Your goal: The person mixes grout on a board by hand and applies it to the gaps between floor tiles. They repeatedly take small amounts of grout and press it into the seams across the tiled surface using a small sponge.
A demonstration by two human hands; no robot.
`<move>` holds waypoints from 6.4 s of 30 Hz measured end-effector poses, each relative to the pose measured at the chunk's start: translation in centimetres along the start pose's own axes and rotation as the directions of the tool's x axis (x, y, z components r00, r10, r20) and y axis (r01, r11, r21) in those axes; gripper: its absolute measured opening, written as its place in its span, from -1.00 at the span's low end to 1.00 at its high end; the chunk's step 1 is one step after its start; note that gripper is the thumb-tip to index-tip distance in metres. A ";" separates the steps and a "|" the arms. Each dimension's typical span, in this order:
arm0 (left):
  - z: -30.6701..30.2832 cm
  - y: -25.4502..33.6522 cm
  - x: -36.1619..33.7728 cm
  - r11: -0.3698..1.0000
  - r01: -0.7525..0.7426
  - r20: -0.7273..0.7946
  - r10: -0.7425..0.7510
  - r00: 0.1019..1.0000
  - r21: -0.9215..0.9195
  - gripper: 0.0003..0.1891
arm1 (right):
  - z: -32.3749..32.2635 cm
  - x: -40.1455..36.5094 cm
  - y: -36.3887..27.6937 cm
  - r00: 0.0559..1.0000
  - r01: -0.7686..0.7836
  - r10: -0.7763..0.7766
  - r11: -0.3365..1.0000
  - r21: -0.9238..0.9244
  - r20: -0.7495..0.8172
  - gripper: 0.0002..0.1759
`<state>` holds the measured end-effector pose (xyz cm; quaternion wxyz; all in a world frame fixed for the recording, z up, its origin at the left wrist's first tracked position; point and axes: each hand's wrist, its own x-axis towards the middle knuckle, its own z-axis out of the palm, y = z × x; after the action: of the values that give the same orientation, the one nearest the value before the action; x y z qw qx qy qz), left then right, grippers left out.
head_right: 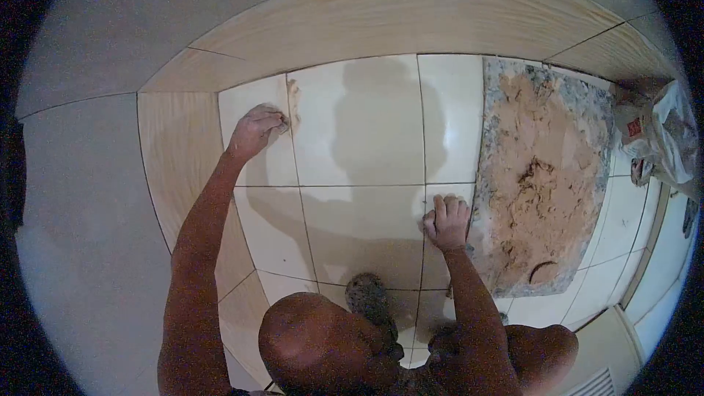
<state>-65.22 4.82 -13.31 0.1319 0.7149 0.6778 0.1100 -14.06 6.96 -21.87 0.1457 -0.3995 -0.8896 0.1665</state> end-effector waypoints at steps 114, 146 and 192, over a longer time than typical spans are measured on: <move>0.6 1.5 3.4 0.821 0.569 -0.061 -0.571 0.819 -0.050 -0.73 | 0.0 -0.1 0.0 0.999 -0.031 0.031 0.999 -0.011 0.024 -0.48; 5.4 5.3 -5.2 0.996 0.071 -0.170 -0.060 0.984 0.060 -0.56 | 0.6 -0.6 0.6 0.996 -0.050 0.052 0.998 -0.026 0.077 -0.45; 6.7 47.2 17.4 0.967 -0.199 0.399 0.121 0.909 0.161 -0.64 | -2.0 -3.8 -7.0 0.731 -0.134 -0.029 0.974 0.184 0.681 -0.32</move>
<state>-17.63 19.76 -4.05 0.1817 0.7853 0.5849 -0.0904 -15.50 0.05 -17.60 -0.1508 -0.3173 -0.8452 0.4028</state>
